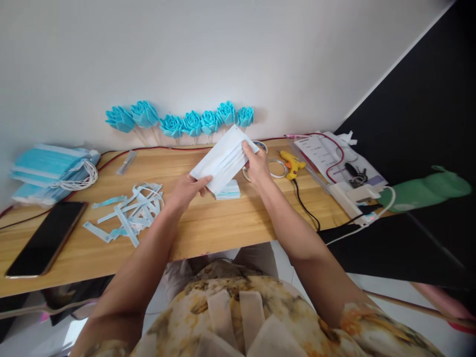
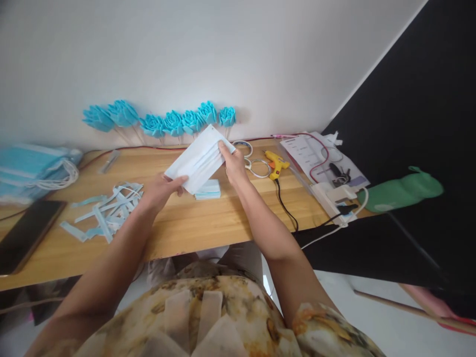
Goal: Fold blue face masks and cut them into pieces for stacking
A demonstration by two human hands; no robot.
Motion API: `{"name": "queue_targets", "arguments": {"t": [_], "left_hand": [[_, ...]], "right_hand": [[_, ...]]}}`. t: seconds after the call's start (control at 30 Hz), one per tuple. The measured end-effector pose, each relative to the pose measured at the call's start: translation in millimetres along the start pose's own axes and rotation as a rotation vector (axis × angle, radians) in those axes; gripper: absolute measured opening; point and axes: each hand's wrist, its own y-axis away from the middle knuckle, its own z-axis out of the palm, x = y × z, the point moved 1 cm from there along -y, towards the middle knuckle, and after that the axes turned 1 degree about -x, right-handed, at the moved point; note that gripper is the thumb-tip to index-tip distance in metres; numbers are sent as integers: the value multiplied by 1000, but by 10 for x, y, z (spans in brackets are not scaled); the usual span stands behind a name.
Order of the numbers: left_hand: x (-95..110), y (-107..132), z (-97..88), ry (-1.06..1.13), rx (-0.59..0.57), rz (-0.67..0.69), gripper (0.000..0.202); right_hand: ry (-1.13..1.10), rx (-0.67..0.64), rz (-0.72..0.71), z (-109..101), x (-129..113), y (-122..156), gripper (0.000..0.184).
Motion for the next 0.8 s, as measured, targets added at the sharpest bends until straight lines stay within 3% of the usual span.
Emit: {"name": "queue_targets", "arguments": {"t": [0.13, 0.37, 0.53, 0.67, 0.8], "left_hand": [[-120, -98, -57, 241, 203, 41, 53], [-145, -70, -51, 229, 220, 26, 62], [-152, -57, -27, 212, 236, 22, 54], [-47, -72, -127, 388, 117, 33, 51], [41, -73, -194, 476, -66, -26, 65]], "right_hand": [[-11, -36, 60, 18, 5, 10, 62], [-74, -65, 67, 48, 75, 63, 53], [-28, -53, 57, 39, 82, 68, 48], [-26, -89, 41, 42, 15, 98, 45], [-108, -240, 165, 94, -111, 213, 45]]}}
